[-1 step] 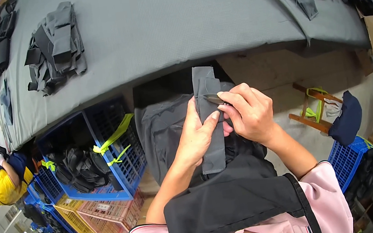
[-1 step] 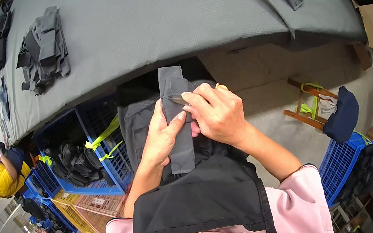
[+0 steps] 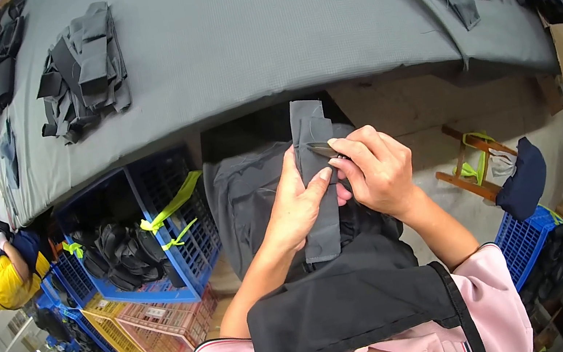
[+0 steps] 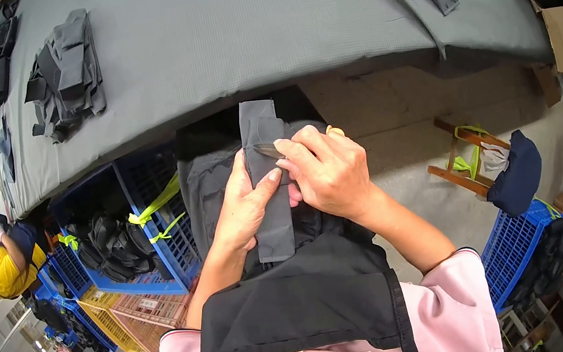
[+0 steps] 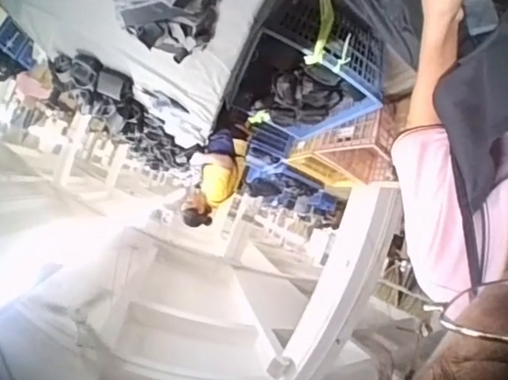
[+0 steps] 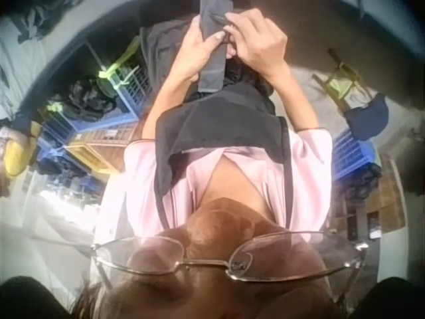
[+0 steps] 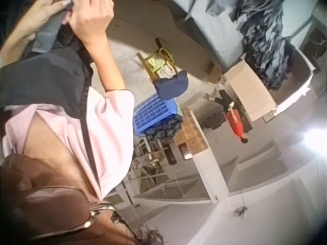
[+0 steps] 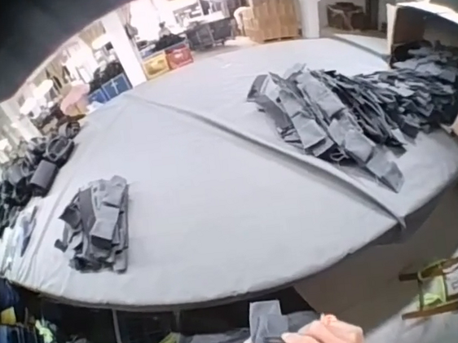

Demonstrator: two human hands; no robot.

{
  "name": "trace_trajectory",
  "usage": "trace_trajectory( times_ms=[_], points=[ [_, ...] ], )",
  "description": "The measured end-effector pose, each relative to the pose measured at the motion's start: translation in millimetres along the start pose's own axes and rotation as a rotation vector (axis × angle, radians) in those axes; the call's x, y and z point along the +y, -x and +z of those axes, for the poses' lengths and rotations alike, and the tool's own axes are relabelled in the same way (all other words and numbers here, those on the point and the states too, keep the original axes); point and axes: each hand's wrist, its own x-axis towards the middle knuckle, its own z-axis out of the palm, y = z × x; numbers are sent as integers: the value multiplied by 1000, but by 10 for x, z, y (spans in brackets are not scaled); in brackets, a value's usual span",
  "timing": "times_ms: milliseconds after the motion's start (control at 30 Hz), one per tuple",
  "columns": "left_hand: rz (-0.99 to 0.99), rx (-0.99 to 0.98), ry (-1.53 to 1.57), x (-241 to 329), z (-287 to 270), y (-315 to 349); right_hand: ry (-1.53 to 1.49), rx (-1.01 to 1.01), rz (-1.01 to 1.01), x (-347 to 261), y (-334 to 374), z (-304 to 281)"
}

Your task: Using a small handheld tool to trim excess threads or material from grey fabric strips at an industrial workstation.

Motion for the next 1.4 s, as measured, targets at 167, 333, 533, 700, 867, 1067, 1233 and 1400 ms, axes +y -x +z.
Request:
trace_trajectory(
  times_ms=[167,333,533,700,867,1067,1233,1400],
  points=[
    [21,2,-47,-4,5,-8,-39,-36,24,-50,-18,-18],
    [53,33,-100,-44,7,-27,-52,-56,27,-84,-28,-33],
    [17,9,-68,-1,28,-18,-39,-33,68,-49,32,-40],
    [21,12,-94,-12,35,-26,-61,-46,66,-68,31,-31],
    [17,34,-99,-59,44,-15,-51,-33,81,-94,22,-8],
    [70,42,-126,-124,19,-33,-49,-26,100,-106,27,10],
    [43,-1,-129,-76,14,-24,-114,30,155,-81,97,-32],
    [-1,4,12,-105,-73,-48,-670,-90,591,17,14,30]
  ],
)
